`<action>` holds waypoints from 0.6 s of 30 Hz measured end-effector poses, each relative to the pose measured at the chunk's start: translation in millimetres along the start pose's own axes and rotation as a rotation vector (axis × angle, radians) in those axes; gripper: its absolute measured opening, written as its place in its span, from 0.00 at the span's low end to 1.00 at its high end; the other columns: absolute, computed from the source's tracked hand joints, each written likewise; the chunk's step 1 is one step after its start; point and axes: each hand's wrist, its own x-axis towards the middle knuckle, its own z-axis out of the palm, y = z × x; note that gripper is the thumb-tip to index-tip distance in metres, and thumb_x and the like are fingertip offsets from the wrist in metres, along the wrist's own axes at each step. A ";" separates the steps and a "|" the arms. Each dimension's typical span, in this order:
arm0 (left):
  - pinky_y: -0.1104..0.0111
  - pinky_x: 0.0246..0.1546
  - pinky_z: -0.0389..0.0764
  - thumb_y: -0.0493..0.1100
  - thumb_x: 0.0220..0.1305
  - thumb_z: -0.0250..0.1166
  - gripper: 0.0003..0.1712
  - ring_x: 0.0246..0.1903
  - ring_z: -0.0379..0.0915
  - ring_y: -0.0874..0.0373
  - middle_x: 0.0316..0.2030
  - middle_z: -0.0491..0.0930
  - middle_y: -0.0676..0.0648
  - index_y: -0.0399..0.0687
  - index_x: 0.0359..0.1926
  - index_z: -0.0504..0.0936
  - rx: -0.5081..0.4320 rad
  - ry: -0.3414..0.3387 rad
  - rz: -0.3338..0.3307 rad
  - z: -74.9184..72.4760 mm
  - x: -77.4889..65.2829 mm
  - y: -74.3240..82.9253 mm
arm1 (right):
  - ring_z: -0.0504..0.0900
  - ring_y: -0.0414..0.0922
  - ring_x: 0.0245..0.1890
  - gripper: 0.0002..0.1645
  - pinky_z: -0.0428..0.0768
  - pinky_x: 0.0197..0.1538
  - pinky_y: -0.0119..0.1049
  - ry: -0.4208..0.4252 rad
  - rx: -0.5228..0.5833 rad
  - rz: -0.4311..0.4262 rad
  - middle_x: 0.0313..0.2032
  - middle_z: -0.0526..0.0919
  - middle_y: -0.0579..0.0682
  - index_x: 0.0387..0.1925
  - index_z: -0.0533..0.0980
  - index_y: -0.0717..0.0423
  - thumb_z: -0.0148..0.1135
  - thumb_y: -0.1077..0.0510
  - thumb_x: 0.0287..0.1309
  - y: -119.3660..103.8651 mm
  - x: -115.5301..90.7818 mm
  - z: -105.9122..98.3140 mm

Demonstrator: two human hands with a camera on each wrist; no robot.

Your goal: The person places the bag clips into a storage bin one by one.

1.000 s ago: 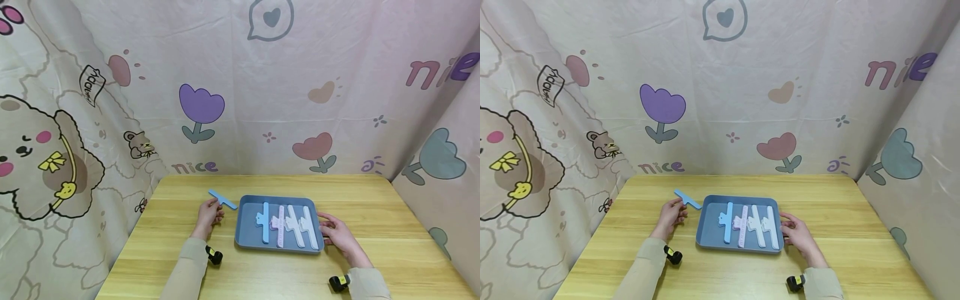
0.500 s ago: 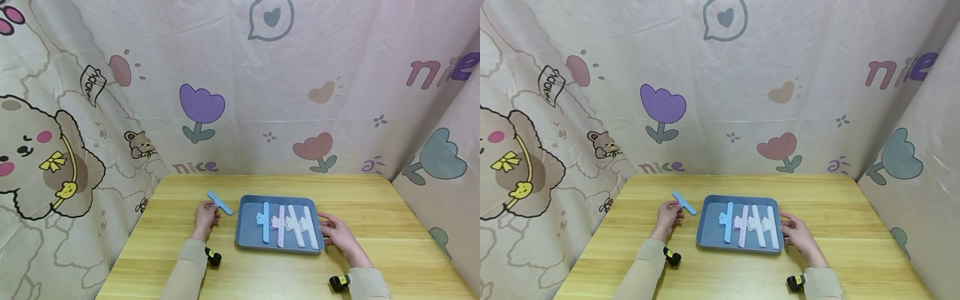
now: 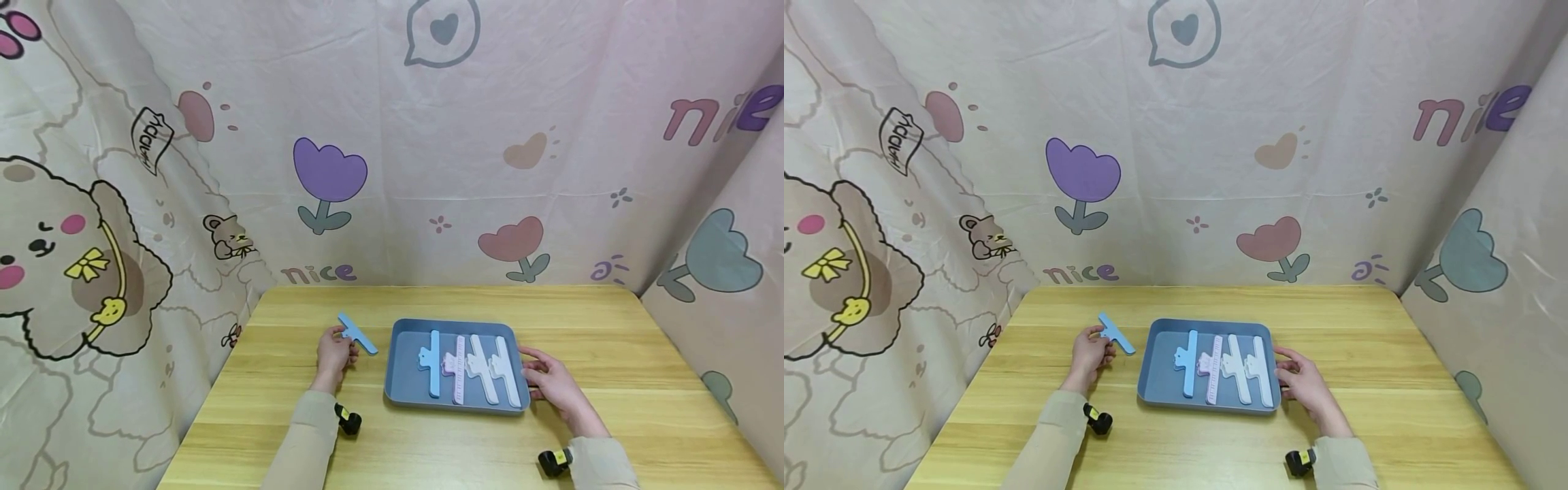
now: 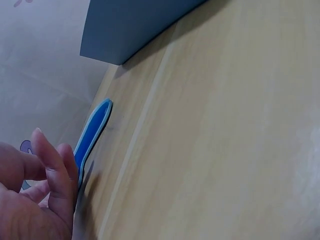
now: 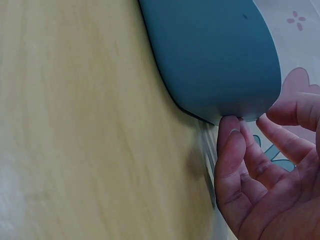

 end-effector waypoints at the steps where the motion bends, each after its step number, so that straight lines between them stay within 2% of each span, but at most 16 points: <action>1: 0.67 0.19 0.76 0.32 0.65 0.49 0.21 0.26 0.76 0.49 0.37 0.74 0.32 0.39 0.59 0.63 0.003 0.002 0.002 -0.1 0.1 -0.3 | 0.79 0.52 0.34 0.30 0.79 0.29 0.42 -0.002 0.003 -0.001 0.47 0.69 0.65 0.64 0.59 0.59 0.50 0.67 0.59 -0.2 0.2 -0.1; 9: 0.67 0.20 0.76 0.30 0.63 0.50 0.20 0.24 0.75 0.51 0.38 0.73 0.33 0.37 0.57 0.66 -0.010 0.019 0.011 -2.7 0.9 -1.6 | 0.79 0.51 0.33 0.30 0.79 0.29 0.43 0.003 -0.001 -0.006 0.46 0.69 0.65 0.64 0.59 0.60 0.50 0.67 0.59 0.5 0.3 -0.2; 18: 0.65 0.20 0.77 0.30 0.63 0.51 0.21 0.27 0.75 0.48 0.37 0.74 0.33 0.38 0.57 0.66 -0.010 0.009 0.034 -4.0 -0.8 -3.5 | 0.78 0.53 0.35 0.30 0.79 0.29 0.42 0.006 0.012 -0.004 0.48 0.68 0.66 0.64 0.59 0.59 0.49 0.68 0.59 -0.1 0.4 0.1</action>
